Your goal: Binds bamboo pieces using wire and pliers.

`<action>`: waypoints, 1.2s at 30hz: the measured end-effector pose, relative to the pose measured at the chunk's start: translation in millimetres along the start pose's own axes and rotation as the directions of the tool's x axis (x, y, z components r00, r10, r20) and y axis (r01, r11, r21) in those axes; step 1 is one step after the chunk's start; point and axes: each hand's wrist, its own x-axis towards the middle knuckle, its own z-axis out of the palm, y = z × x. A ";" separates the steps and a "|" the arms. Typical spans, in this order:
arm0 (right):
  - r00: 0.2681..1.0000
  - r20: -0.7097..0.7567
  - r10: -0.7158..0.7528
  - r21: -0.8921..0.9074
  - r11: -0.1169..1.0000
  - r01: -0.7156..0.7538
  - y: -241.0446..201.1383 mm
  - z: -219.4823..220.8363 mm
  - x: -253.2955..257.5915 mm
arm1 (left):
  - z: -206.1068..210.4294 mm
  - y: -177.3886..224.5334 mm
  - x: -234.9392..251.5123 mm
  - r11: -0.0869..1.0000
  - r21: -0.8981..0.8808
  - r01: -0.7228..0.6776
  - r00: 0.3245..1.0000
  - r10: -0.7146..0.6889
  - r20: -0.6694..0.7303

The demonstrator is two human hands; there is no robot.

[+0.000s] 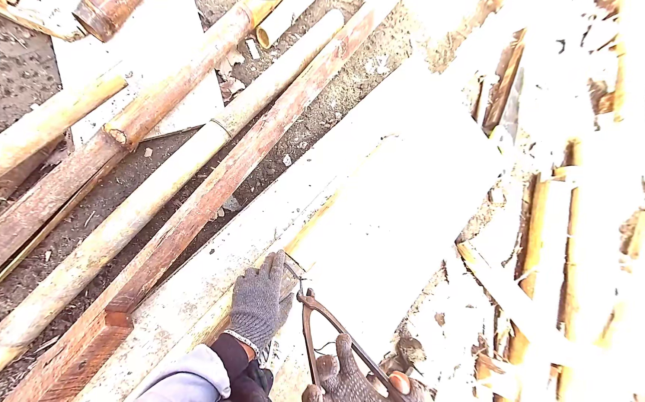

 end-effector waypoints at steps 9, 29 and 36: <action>0.999 0.011 -0.032 -0.009 0.999 0.032 -8.7 -3.1 18.6 | -1.8 1.6 0.0 1.000 0.001 0.008 1.000 -0.008 0.021; 0.846 -0.220 0.486 -0.308 0.788 -0.533 -56.0 8.4 27.8 | 1.9 0.9 0.4 1.000 0.002 0.011 1.000 -0.011 -0.007; 0.747 -0.571 -0.342 -0.318 -0.746 -0.585 -66.1 61.5 48.1 | 4.0 -2.5 0.1 1.000 -0.013 -0.007 0.999 0.007 -0.033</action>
